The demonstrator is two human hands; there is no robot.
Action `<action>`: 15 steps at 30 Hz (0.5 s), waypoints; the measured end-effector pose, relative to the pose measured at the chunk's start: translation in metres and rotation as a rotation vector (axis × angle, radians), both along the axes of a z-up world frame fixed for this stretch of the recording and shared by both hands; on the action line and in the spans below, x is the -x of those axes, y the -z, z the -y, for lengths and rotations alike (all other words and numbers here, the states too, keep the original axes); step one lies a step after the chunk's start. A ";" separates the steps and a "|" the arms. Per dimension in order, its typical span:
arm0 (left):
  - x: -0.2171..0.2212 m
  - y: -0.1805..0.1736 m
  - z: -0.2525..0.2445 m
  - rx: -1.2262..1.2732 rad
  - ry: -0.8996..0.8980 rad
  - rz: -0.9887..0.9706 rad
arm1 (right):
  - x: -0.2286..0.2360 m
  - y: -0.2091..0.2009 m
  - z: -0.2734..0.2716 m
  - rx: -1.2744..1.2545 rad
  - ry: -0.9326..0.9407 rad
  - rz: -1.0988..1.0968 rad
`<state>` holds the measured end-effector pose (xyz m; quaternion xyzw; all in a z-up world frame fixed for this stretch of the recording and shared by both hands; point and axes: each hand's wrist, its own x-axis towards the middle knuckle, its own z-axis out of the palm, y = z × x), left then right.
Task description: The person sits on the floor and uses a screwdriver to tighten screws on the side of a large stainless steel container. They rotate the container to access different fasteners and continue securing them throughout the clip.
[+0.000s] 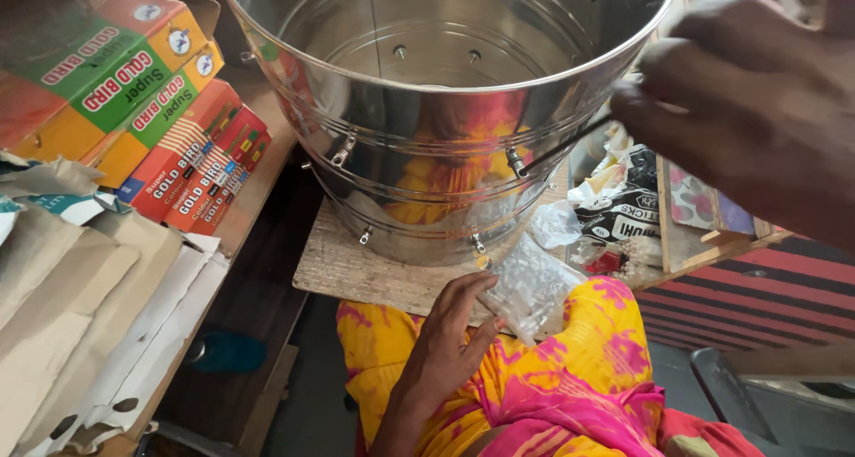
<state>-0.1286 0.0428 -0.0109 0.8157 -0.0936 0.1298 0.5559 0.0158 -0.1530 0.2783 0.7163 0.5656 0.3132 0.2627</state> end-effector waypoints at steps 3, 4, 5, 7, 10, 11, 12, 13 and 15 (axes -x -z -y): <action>-0.003 0.002 0.005 0.003 0.015 0.010 | 0.002 -0.010 -0.017 0.117 -0.009 0.164; -0.003 0.002 0.007 0.011 0.018 0.010 | -0.001 -0.013 -0.020 0.139 -0.009 0.173; -0.003 0.003 0.007 0.019 0.020 0.011 | -0.007 -0.014 -0.021 0.163 -0.010 0.180; -0.003 0.005 0.006 0.028 0.011 0.007 | -0.026 -0.012 -0.018 0.151 0.020 0.062; -0.002 0.006 0.000 0.040 0.004 -0.020 | -0.057 -0.002 0.006 0.101 0.227 -0.092; 0.000 0.006 -0.002 0.044 0.001 -0.035 | -0.069 0.003 0.017 0.047 0.187 -0.153; 0.000 0.006 -0.003 0.047 -0.003 -0.044 | -0.080 0.009 0.029 -0.007 0.146 -0.214; -0.001 0.006 -0.004 0.050 -0.003 -0.053 | -0.090 0.017 0.041 -0.062 0.109 -0.275; -0.003 0.006 -0.005 0.067 0.008 -0.089 | -0.102 0.043 0.067 -0.112 0.178 -0.277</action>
